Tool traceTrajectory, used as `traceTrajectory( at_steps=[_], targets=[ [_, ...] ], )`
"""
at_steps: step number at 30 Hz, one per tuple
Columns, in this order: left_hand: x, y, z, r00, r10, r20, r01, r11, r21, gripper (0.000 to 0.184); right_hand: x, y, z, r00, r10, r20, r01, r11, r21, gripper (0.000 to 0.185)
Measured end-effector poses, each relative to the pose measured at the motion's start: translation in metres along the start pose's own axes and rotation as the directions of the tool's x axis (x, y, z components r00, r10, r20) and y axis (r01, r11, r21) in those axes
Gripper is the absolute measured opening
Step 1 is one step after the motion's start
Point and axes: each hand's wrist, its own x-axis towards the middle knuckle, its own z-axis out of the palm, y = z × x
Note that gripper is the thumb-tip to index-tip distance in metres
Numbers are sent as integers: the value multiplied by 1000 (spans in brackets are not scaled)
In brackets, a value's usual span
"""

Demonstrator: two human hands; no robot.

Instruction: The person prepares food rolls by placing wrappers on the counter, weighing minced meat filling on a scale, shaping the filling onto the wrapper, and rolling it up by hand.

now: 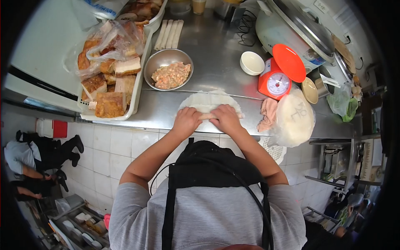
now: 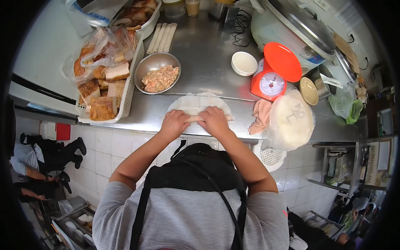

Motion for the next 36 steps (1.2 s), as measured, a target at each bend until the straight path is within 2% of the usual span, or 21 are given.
traceTrajectory(
  at_steps=[3,6,11,13,16,19,22,23,26,27,29,32,36],
  targets=[
    [-6,-2,2,1000,-1,-4,1,1000,-10,30,-30,12,-7,983,78,-165,-97,989,-110,29],
    [-9,3,1,999,-21,-45,20,1000,-9,31,-48,25,-11,972,121,-201,-140,987,-84,31],
    [-4,-3,0,993,-65,-96,68,997,29,23,-35,35,-23,975,212,-59,-213,977,-6,20],
    [1,-9,-3,995,-76,-58,77,997,26,17,-30,40,-24,974,228,-15,-227,973,34,19],
    [12,-15,-7,998,-12,-61,17,997,71,10,-23,38,-25,953,302,-5,-301,950,-81,20],
    [20,-25,-7,998,43,-51,-37,993,111,8,-12,27,-17,970,168,-176,-212,939,-272,21],
    [22,-28,-7,999,51,4,-51,991,124,10,0,9,-12,989,-71,-127,65,996,-53,24],
    [22,-29,-7,998,51,28,-55,990,128,12,1,7,-6,994,-50,-93,46,998,-43,26],
    [19,-20,7,991,102,-86,-89,986,143,19,1,14,4,997,-31,-74,29,999,-25,27],
    [19,-14,8,992,87,-93,-79,992,95,21,2,16,5,997,-33,-69,32,999,-24,26],
    [17,-5,8,993,61,-103,-62,998,-9,25,2,19,6,998,-31,-58,30,999,-23,26],
    [13,-10,14,995,10,-95,-14,999,-35,29,7,15,-1,1000,19,22,-20,1000,6,25],
    [14,-11,15,996,7,-87,-9,1000,-23,31,23,-6,1,1000,-28,-8,27,998,-63,25]
  ],
)
